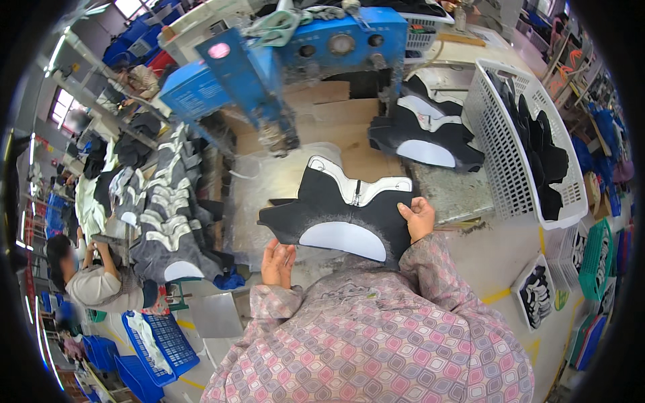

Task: The person repeatedly picks up black and white fabric pieces from a white basket, aligns them under a blue industrial sewing machine, and sews them. After each piece is sewn, it is placed into a second white basket. The cycle continues throughout the clip.

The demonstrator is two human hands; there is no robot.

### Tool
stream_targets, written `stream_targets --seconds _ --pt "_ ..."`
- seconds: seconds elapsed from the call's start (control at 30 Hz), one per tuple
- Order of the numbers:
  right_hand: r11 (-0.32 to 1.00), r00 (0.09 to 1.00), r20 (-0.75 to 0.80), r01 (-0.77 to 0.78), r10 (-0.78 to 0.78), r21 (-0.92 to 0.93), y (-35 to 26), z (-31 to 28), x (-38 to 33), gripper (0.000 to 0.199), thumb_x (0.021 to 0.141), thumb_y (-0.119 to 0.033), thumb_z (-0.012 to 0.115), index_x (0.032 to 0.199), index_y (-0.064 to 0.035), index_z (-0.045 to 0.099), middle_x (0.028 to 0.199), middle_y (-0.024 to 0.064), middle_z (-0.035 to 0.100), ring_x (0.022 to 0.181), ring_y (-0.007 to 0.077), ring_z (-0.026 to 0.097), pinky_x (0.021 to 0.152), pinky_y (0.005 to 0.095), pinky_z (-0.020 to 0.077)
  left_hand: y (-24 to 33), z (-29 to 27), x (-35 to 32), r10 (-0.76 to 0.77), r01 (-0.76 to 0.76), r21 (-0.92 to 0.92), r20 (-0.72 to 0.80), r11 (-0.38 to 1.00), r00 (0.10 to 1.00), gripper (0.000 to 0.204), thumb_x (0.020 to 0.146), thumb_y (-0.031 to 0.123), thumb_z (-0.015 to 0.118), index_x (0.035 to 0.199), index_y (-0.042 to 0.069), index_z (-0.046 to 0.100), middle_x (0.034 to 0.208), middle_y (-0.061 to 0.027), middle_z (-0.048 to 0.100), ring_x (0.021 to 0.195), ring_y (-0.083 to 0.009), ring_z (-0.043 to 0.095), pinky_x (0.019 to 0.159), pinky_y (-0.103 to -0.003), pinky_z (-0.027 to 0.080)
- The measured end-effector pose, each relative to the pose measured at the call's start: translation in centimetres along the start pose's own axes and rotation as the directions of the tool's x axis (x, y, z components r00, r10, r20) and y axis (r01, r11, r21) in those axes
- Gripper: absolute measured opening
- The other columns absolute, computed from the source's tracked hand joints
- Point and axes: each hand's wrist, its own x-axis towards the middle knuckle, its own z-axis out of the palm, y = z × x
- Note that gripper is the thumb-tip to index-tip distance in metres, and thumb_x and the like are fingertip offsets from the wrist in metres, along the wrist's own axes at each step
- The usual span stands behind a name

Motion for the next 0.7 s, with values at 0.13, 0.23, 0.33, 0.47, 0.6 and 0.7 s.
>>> stream_targets --seconds 0.13,0.23,0.33,0.47,0.6,0.7 --pt "0.997 0.988 0.131 -0.082 0.082 -0.008 0.1 3.4 -1.7 0.016 0.067 -0.001 0.062 0.070 -0.0029 0.046 0.060 -0.0009 0.049 0.054 0.0058 0.045 0.050 0.0189 0.0373 4.1 -4.3 0.1 -0.229 0.216 0.224 0.033 0.950 0.973 0.023 0.076 0.009 0.055 0.098 0.004 0.047 0.090 -0.0068 0.054 0.083 -0.0193 0.054 0.074 -0.033 0.044" --pt "0.893 0.967 0.232 0.198 -0.110 -0.403 -2.5 6.0 -2.6 0.017 0.066 -0.005 0.062 0.073 -0.0009 0.047 0.062 0.0025 0.050 0.058 0.0117 0.049 0.054 0.0250 0.0403 4.8 -5.7 0.2 -0.200 0.219 0.415 -0.089 0.883 0.976 0.017 0.074 0.008 0.058 0.087 -0.003 0.055 0.082 -0.0088 0.058 0.073 -0.0210 0.057 0.064 -0.031 0.047" --pt "0.682 0.830 0.283 0.556 -0.480 -0.475 -5.9 6.4 -4.8 0.026 0.070 -0.008 0.060 0.091 -0.0005 0.046 0.081 0.0101 0.052 0.065 0.0178 0.052 0.059 0.0297 0.0429 3.9 -6.4 0.1 -0.217 0.211 0.087 0.060 0.974 0.974 0.021 0.075 0.009 0.056 0.091 -0.004 0.053 0.082 -0.0109 0.058 0.065 -0.0212 0.058 0.052 -0.030 0.048" --pt "0.911 0.966 0.246 0.026 0.083 -0.412 -6.3 3.3 -9.7 0.014 0.075 -0.012 0.057 0.083 -0.0017 0.052 0.068 0.0038 0.054 0.061 0.0091 0.051 0.056 0.0222 0.0437 2.1 -6.8 -0.5 -0.066 0.066 -0.092 0.003 0.994 0.998 0.022 0.078 0.009 0.051 0.095 -0.004 0.050 0.081 -0.0119 0.058 0.061 -0.0208 0.058 0.050 -0.030 0.050" --pt "0.935 0.889 0.293 -0.351 0.351 -0.057 -1.6 4.3 -10.1 0.023 0.080 -0.022 0.053 0.090 -0.0013 0.049 0.076 0.0077 0.057 0.067 0.0135 0.056 0.059 0.0241 0.0465 0.9 -6.7 0.0 -0.137 0.136 -0.078 -0.012 0.988 0.990 0.026 0.076 0.009 0.055 0.098 -0.003 0.049 0.087 -0.0122 0.057 0.067 -0.0223 0.058 0.053 -0.032 0.051" --pt "0.952 0.937 0.203 -0.301 0.284 0.060 -0.1 4.8 -7.2 0.031 0.078 -0.025 0.056 0.091 0.0021 0.049 0.081 0.0104 0.056 0.073 0.0155 0.056 0.064 0.0256 0.0463 1.0 -6.4 1.2 -0.137 0.136 -0.013 -0.009 0.991 0.991 0.022 0.077 0.011 0.055 0.093 -0.004 0.052 0.081 -0.0118 0.058 0.062 -0.0221 0.058 0.052 -0.032 0.051"
